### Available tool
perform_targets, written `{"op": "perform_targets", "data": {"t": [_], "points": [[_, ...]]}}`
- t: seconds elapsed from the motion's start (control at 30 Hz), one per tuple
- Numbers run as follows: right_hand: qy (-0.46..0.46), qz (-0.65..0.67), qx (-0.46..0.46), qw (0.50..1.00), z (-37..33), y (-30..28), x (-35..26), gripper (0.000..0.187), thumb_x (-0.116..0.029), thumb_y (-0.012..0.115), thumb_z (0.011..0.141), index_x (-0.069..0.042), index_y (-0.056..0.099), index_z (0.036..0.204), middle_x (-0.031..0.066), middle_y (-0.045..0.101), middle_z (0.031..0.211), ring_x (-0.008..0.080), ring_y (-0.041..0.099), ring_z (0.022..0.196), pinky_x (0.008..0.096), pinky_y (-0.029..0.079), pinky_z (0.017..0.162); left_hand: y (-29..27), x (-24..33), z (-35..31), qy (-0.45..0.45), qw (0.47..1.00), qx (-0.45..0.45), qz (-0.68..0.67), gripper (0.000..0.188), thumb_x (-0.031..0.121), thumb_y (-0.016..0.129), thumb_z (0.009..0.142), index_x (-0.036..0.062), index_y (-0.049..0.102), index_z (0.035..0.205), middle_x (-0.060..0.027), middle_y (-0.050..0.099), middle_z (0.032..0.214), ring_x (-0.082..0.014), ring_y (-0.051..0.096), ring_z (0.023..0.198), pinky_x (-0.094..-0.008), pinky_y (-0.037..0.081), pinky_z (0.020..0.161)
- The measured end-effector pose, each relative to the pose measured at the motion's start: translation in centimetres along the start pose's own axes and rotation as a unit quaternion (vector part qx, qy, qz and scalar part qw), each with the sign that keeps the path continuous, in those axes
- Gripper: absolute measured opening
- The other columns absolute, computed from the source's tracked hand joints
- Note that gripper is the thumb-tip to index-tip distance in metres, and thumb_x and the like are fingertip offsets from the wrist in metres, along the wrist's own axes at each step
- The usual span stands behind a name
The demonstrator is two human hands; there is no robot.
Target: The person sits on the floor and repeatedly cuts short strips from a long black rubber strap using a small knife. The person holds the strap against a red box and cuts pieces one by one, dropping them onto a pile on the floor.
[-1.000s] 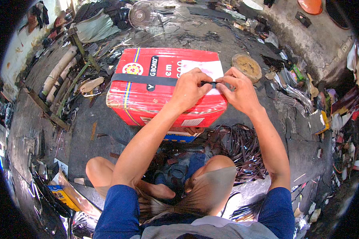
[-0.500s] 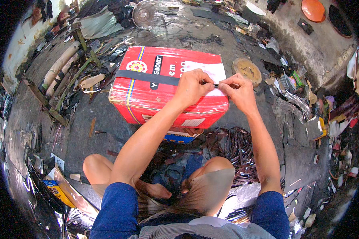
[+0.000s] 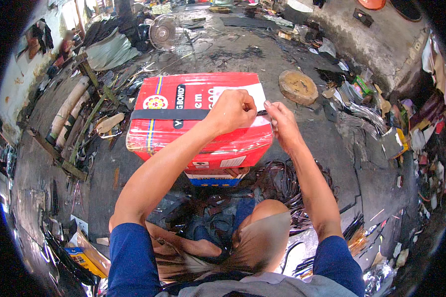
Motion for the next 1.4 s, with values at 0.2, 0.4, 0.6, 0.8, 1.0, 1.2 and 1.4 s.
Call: {"op": "perform_targets", "data": {"t": [0.2, 0.4, 0.6, 0.8, 1.0, 1.2, 1.4], "points": [[-0.031, 0.068, -0.015, 0.997, 0.1, 0.1, 1.1, 0.023, -0.029, 0.064, 0.098, -0.013, 0.055, 0.084, -0.0056, 0.05, 0.067, 0.0051, 0.044, 0.048, 0.0212, 0.03, 0.04, 1.5, -1.1, -0.5, -0.011, 0.995, 0.045, -0.093, 0.013, 0.015, 0.074, 0.078, 0.0024, 0.076, 0.081, -0.0107, 0.07, 0.078, -0.0198, 0.068, 0.069, -0.0321, 0.053, 0.063], [0.118, 0.345, -0.088, 0.927, 0.2, -0.6, 3.8, 0.023, -0.033, 0.063, 0.099, -0.015, 0.054, 0.087, -0.0052, 0.049, 0.067, 0.0049, 0.041, 0.044, 0.0194, 0.029, 0.038, 2.8, -0.9, 0.3, 0.005, 0.993, 0.047, -0.104, 0.01, 0.012, 0.076, 0.079, 0.0018, 0.076, 0.081, -0.0091, 0.07, 0.08, -0.0151, 0.068, 0.07, -0.0294, 0.053, 0.064], [0.017, -0.058, 0.04, 0.997, 1.6, -0.7, -1.9, 0.042, -0.048, 0.063, 0.095, -0.006, 0.061, 0.089, 0.0083, 0.062, 0.073, 0.0185, 0.061, 0.06, 0.0332, 0.045, 0.047, 2.9, -1.1, 0.2, -0.009, 0.989, 0.048, -0.14, 0.009, 0.01, 0.075, 0.078, 0.0016, 0.076, 0.08, -0.007, 0.069, 0.079, -0.013, 0.066, 0.07, -0.0285, 0.052, 0.064], [-0.187, -0.372, 0.15, 0.897, 4.2, 0.1, -1.5, 0.031, -0.027, 0.065, 0.092, 0.004, 0.067, 0.089, 0.0269, 0.069, 0.089, 0.0429, 0.068, 0.087, 0.0484, 0.051, 0.078, 2.6, -1.0, 0.0, -0.028, 0.99, 0.043, -0.132, 0.008, 0.008, 0.074, 0.076, 0.0022, 0.076, 0.081, -0.0053, 0.069, 0.079, -0.0108, 0.065, 0.07, -0.0269, 0.051, 0.062], [-0.153, -0.225, 0.177, 0.946, 4.9, -1.4, 7.6, 0.032, -0.027, 0.067, 0.091, 0.005, 0.068, 0.085, 0.0265, 0.07, 0.086, 0.0419, 0.069, 0.085, 0.0464, 0.051, 0.077, 2.5, -1.3, -0.1, -0.037, 0.991, 0.038, -0.122, 0.009, 0.008, 0.073, 0.077, 0.0016, 0.076, 0.082, -0.0047, 0.069, 0.081, -0.0096, 0.064, 0.069, -0.0254, 0.051, 0.061], [-0.061, -0.308, 0.216, 0.924, 4.8, -5.4, 23.8, 0.033, -0.029, 0.067, 0.091, 0.004, 0.067, 0.086, 0.0271, 0.07, 0.09, 0.0457, 0.067, 0.088, 0.0507, 0.051, 0.08, 2.8, -1.0, 0.3, -0.052, 0.987, 0.035, -0.148, 0.008, 0.007, 0.073, 0.078, 0.001, 0.076, 0.082, -0.0048, 0.069, 0.081, -0.0093, 0.065, 0.071, -0.025, 0.051, 0.062], [0.084, -0.374, 0.201, 0.901, 1.3, -7.4, 36.1, 0.027, -0.023, 0.066, 0.09, 0.003, 0.066, 0.085, 0.0272, 0.07, 0.094, 0.0466, 0.066, 0.093, 0.0526, 0.051, 0.083, 2.5, -0.8, 0.4, -0.027, 0.993, 0.045, -0.11, 0.008, 0.007, 0.074, 0.079, 0.0013, 0.077, 0.084, -0.0048, 0.071, 0.083, -0.0104, 0.067, 0.074, -0.0246, 0.053, 0.064]]}}
Point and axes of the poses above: each hand's wrist, its own z-axis towards the middle knuckle, its own y-axis out of the palm, x = y × z, the point moved 2 cm from there along z, towards the middle knuckle
